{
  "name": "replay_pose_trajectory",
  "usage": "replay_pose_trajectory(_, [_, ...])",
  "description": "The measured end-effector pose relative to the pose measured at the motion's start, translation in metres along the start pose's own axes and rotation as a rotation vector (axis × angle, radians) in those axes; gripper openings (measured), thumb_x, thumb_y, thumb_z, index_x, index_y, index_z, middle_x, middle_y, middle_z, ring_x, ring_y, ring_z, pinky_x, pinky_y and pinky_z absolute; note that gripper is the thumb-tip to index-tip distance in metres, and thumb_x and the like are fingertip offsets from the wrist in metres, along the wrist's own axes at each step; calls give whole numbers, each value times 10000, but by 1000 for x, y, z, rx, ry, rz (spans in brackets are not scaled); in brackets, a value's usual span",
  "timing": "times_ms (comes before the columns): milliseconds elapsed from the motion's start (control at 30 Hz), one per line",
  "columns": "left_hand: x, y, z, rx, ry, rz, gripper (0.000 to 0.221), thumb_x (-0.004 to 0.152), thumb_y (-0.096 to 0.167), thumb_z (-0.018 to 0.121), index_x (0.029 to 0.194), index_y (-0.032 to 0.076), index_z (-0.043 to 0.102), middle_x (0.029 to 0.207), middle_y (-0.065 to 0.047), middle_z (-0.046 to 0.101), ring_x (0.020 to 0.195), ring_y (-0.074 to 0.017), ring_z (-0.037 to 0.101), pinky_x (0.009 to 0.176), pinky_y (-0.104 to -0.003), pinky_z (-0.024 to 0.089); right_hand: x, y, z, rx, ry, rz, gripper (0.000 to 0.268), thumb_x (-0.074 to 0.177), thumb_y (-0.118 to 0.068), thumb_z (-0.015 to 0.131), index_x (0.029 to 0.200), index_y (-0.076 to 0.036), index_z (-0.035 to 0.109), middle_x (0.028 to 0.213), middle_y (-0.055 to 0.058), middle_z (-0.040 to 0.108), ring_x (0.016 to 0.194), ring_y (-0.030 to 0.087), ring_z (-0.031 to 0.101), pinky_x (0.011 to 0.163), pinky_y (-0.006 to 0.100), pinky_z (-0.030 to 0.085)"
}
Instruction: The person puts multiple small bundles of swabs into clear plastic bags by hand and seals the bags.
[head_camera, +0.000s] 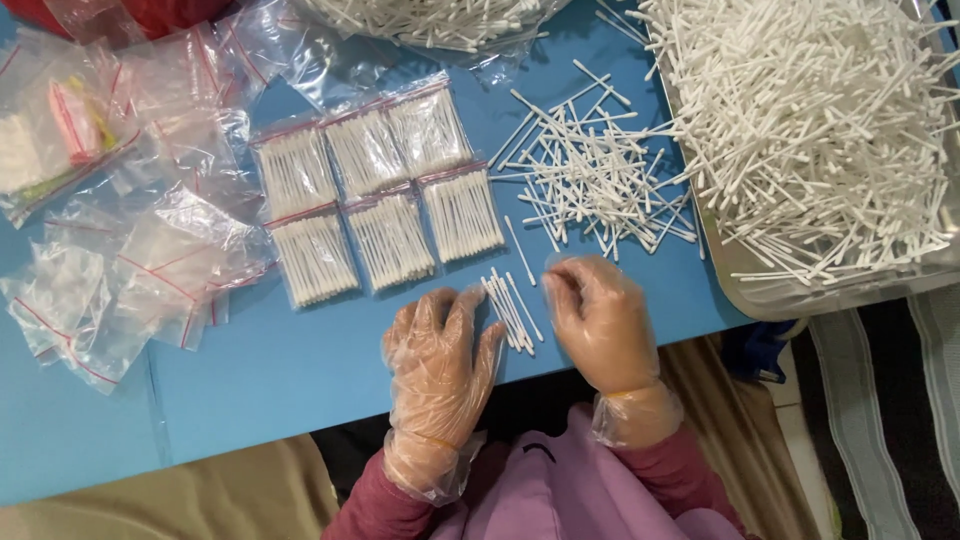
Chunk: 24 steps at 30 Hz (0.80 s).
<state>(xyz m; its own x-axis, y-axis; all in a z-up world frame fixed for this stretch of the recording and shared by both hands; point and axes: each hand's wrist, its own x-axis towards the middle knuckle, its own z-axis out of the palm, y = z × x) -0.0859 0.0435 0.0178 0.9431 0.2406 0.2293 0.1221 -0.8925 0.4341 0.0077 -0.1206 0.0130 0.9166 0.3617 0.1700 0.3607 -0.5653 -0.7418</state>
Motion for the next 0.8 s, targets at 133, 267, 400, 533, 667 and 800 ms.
replay_pose_trajectory(133, [1,-1,1,-6,6,5,334,957,394,658,1224,194,670,1118,-41,629,976,-300,596,804,-484,465,2,1,16,-193,-70,45,191,968,-258,713,955,-69,686,895,95,700,806,294,681,667,436,534])
replay_pose_trajectory(267, [3,-3,-3,-60,45,64,293,994,352,645,1209,154,668,1107,-64,648,948,-295,610,798,-459,474,-4,14,22,-341,-115,118,130,1005,-181,587,915,-88,601,863,96,616,719,336,594,575,484,470])
replay_pose_trajectory(400, [4,1,-12,-113,83,127,213,1008,291,646,1176,161,665,1080,-38,673,940,-265,645,797,-435,474,-10,18,4,-244,-100,82,65,950,-21,551,925,-78,571,857,90,631,693,322,595,602,472,448])
replay_pose_trajectory(533, [2,4,-12,-93,136,223,471,1021,364,695,1419,147,565,1217,-93,640,974,-258,667,808,-429,523,-26,3,-16,-239,-116,44,60,1002,-109,598,970,-71,565,909,92,662,765,355,624,665,478,463])
replay_pose_trajectory(667, [5,5,-12,-150,162,339,487,1026,227,753,1437,146,506,1314,-115,628,1055,-293,692,853,-429,530,-40,-13,-28,-202,-251,116,140,901,-16,550,981,-130,530,861,31,680,752,303,661,619,450,481])
replay_pose_trajectory(800, [12,15,-24,-245,242,342,137,973,37,736,1086,52,661,861,-32,666,713,-219,613,658,-380,484,-40,-15,-33,-25,-223,37,178,886,30,478,991,-102,536,834,35,643,700,297,599,669,396,479])
